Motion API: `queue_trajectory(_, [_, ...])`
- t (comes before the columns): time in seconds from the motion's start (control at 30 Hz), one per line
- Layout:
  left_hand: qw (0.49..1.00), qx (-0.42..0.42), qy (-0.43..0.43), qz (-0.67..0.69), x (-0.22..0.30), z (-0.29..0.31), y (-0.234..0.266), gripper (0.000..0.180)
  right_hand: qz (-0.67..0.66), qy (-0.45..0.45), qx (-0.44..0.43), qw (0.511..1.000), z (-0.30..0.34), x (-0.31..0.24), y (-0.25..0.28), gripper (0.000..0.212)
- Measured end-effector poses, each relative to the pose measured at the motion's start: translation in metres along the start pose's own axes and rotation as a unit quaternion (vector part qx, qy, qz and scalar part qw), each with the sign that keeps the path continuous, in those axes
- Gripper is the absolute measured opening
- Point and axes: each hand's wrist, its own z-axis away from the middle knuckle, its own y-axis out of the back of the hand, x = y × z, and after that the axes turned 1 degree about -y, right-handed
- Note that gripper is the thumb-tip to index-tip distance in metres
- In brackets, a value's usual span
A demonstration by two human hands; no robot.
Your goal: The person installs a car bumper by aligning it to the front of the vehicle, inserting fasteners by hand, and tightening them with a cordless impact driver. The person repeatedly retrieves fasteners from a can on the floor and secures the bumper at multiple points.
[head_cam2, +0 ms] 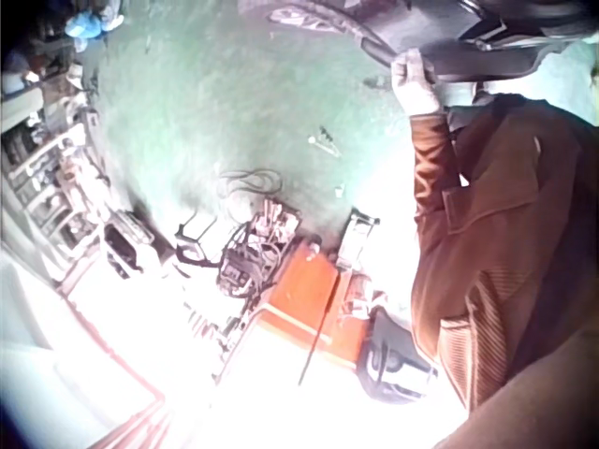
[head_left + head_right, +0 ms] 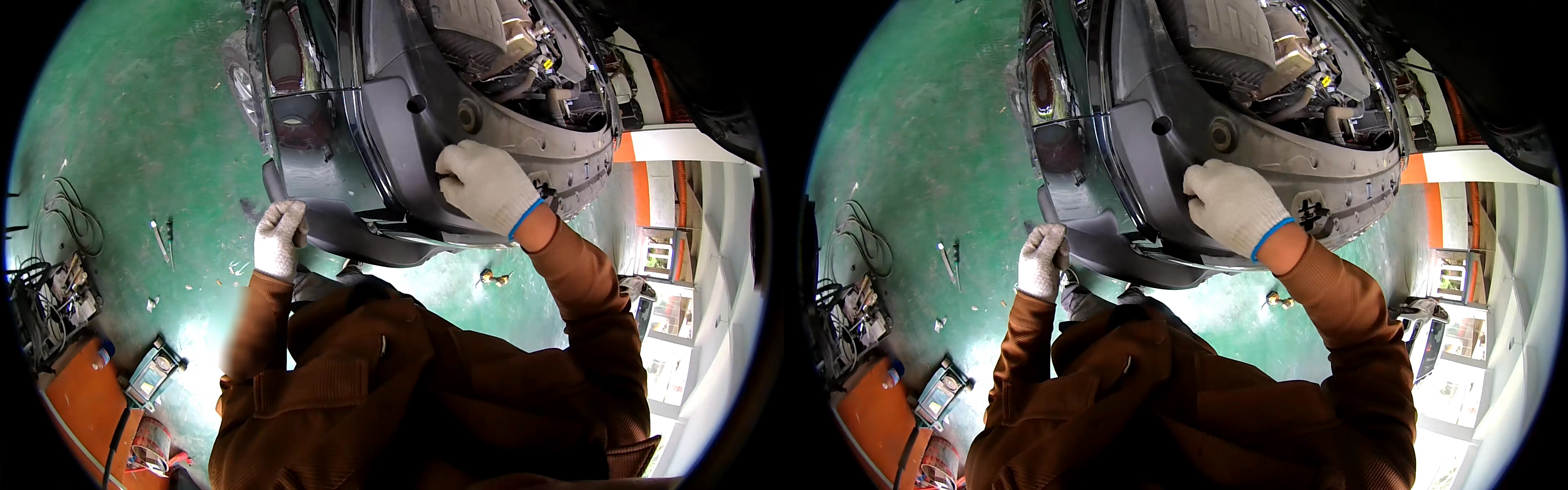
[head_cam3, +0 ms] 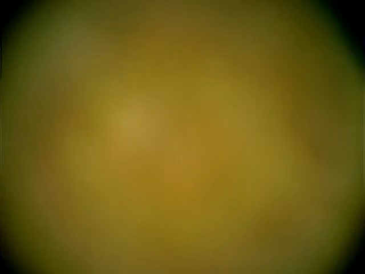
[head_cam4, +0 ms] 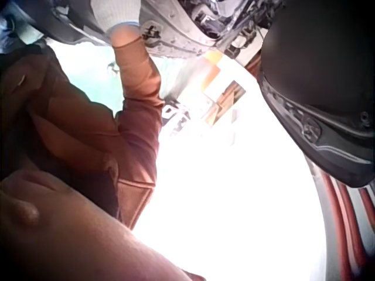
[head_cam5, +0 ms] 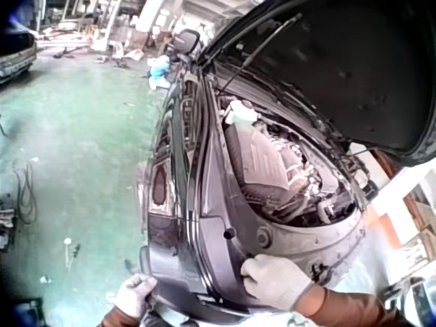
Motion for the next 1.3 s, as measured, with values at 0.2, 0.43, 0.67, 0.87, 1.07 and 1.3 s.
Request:
queue_trajectory(0.2, [1.000,0.003,-0.006,0.004,0.007,0.001,0.004,0.013,-0.043,-0.028,-0.008,0.999,-0.002,0.007,0.008,0.019])
queue_trajectory(0.43, [1.000,0.006,-0.007,-0.002,0.005,0.005,0.023,0.016,-0.090,-0.139,-0.127,0.978,-0.020,0.009,0.036,0.032])
queue_trajectory(0.67, [0.988,-0.009,0.048,0.147,0.004,0.017,0.025,0.028,0.082,-0.126,-0.134,0.980,-0.033,0.001,0.027,0.032])
queue_trajectory(0.87, [0.936,-0.161,0.032,0.311,0.040,0.044,-0.007,0.048,0.025,-0.077,-0.079,0.994,-0.014,-0.003,0.025,0.029])
queue_trajectory(1.07, [0.922,-0.221,0.013,0.318,0.063,0.081,-0.063,0.050,-0.271,0.102,0.110,0.951,0.032,-0.066,-0.014,0.024])
queue_trajectory(1.3, [0.945,-0.234,-0.018,0.226,0.036,0.128,-0.137,0.054,-0.243,0.145,0.224,0.933,0.081,-0.064,-0.062,0.024])
